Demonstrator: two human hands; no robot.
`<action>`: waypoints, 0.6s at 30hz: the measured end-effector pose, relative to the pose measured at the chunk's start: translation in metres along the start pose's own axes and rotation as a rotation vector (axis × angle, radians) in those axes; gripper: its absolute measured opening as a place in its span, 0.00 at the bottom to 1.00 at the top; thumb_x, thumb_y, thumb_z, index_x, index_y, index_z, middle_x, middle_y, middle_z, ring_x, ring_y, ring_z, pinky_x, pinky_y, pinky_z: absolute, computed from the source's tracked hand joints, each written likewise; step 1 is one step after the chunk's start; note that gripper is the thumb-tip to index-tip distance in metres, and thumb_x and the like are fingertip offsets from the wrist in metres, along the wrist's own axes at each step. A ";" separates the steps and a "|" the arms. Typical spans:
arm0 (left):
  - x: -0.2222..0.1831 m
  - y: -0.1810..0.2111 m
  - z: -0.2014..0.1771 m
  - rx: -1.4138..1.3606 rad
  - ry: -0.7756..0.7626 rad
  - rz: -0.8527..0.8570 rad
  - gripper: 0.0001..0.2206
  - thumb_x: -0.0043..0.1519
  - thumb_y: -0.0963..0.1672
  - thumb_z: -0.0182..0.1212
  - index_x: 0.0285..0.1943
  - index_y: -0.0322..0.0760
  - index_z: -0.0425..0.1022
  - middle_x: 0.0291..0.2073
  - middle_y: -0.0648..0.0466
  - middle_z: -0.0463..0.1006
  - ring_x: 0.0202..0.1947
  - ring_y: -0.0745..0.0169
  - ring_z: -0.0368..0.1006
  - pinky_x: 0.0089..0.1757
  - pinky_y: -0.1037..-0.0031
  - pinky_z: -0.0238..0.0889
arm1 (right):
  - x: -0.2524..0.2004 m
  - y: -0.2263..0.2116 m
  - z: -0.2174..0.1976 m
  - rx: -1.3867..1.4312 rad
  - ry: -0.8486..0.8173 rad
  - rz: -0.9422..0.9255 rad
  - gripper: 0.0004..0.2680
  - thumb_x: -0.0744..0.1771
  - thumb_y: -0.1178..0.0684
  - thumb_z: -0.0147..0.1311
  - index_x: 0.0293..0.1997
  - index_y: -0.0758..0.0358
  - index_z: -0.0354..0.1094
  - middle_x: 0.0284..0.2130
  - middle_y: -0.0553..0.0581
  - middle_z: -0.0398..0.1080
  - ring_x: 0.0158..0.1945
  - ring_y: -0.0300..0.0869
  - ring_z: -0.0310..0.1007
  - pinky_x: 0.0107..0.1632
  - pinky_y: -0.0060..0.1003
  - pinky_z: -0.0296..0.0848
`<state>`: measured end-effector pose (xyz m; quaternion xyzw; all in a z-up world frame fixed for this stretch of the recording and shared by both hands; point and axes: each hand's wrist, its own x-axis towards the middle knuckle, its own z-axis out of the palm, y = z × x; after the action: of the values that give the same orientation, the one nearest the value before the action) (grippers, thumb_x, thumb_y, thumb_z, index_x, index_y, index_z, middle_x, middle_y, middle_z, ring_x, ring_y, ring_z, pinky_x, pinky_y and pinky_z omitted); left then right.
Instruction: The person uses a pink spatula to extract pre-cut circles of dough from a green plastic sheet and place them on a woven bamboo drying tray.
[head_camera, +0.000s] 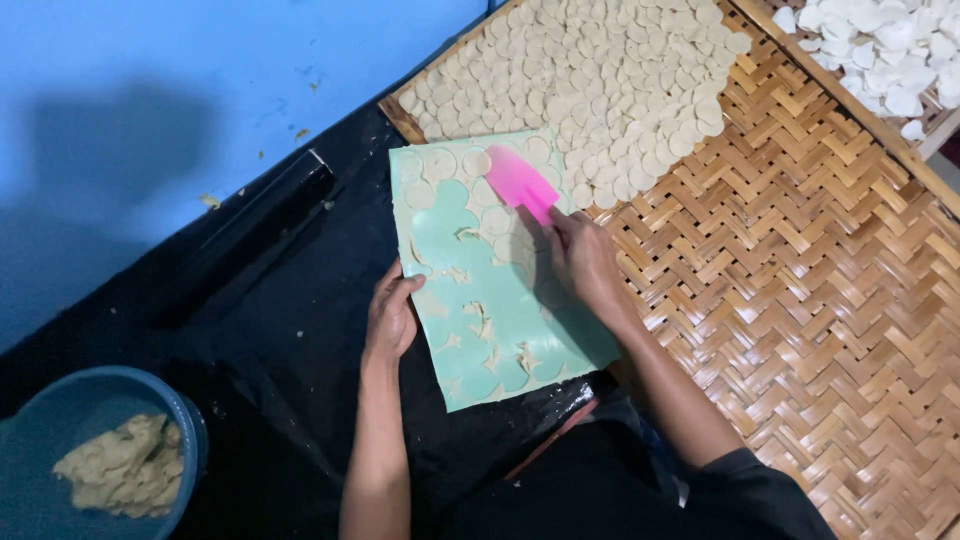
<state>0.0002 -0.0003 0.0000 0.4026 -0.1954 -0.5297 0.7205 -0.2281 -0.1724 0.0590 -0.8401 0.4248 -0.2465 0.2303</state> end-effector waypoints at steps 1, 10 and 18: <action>0.000 0.002 0.001 0.001 -0.001 0.002 0.27 0.61 0.38 0.54 0.73 0.26 0.62 0.62 0.46 0.73 0.62 0.58 0.67 0.62 0.69 0.55 | 0.001 0.007 0.006 0.000 0.002 -0.002 0.11 0.68 0.57 0.54 0.55 0.66 0.75 0.33 0.71 0.73 0.32 0.61 0.75 0.38 0.53 0.72; 0.001 -0.001 -0.002 0.012 0.016 -0.006 0.27 0.61 0.39 0.55 0.72 0.26 0.63 0.62 0.45 0.73 0.62 0.57 0.67 0.62 0.69 0.55 | 0.003 0.030 0.018 0.330 -0.078 0.215 0.14 0.69 0.50 0.57 0.60 0.61 0.72 0.45 0.63 0.79 0.38 0.41 0.78 0.40 0.37 0.76; 0.002 -0.002 -0.003 -0.007 -0.002 0.006 0.26 0.61 0.38 0.54 0.72 0.26 0.63 0.62 0.46 0.73 0.62 0.58 0.67 0.62 0.69 0.55 | -0.006 0.036 0.025 0.811 -0.174 0.433 0.16 0.68 0.51 0.59 0.63 0.64 0.71 0.31 0.49 0.73 0.27 0.31 0.64 0.30 0.28 0.64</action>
<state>0.0015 -0.0010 -0.0034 0.3992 -0.1954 -0.5285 0.7233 -0.2379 -0.1821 0.0166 -0.5917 0.4386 -0.2675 0.6212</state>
